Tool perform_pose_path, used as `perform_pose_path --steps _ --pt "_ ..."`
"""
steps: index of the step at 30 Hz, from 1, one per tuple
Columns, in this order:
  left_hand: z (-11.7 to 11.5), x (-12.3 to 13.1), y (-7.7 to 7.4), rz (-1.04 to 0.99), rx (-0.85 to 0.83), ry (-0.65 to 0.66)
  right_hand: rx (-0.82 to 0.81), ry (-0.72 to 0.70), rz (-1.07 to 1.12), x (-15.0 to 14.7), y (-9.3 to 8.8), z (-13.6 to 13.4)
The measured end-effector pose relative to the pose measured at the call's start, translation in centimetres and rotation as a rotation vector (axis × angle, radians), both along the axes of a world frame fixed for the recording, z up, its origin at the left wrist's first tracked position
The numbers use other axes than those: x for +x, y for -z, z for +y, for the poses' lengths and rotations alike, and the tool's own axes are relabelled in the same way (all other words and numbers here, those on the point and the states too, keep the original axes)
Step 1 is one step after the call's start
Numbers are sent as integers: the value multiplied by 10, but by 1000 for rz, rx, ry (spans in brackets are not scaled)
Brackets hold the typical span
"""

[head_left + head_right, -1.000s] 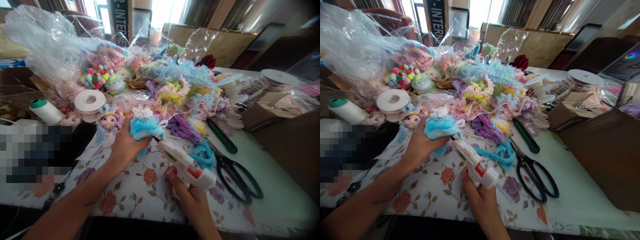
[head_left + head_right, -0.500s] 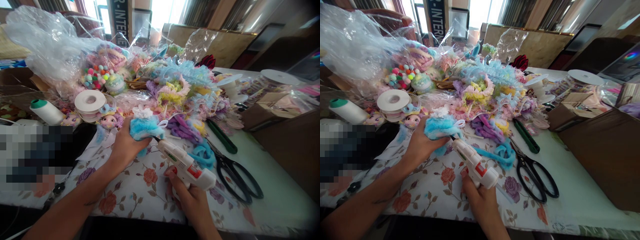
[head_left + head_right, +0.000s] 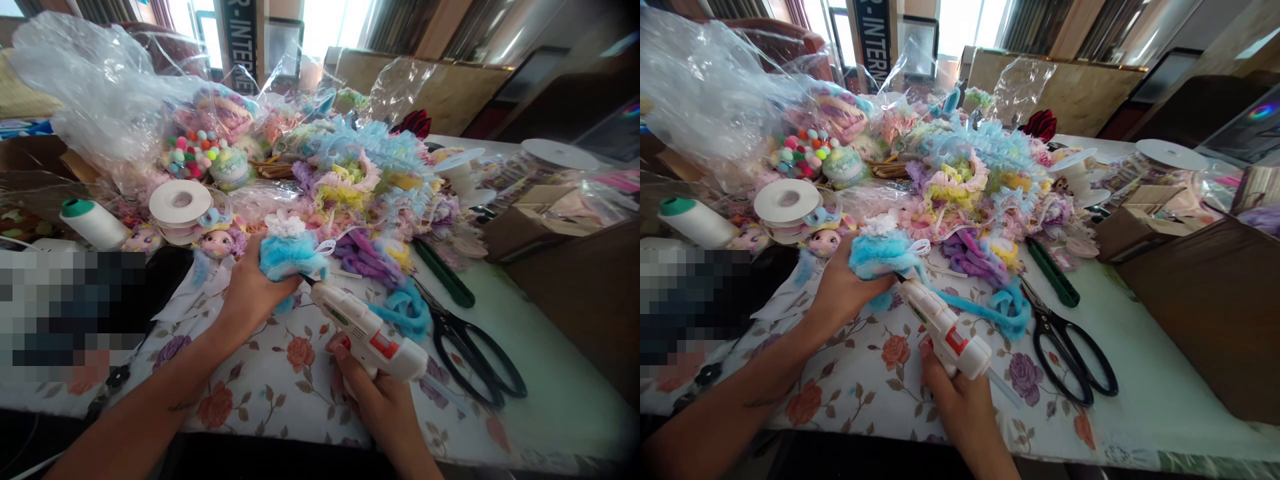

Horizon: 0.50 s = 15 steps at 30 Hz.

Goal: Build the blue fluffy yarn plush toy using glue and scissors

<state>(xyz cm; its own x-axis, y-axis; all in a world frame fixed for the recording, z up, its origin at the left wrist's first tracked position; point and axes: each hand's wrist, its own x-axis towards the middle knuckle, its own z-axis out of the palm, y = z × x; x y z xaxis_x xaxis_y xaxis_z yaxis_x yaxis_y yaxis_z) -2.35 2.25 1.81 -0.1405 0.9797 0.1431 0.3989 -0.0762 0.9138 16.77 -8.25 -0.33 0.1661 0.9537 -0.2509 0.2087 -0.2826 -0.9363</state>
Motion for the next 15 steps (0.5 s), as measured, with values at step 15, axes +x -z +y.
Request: perform_pose_path --steps 15 --pt "5 -2 0 -82 -28 11 -27 35 60 1 -2 2"
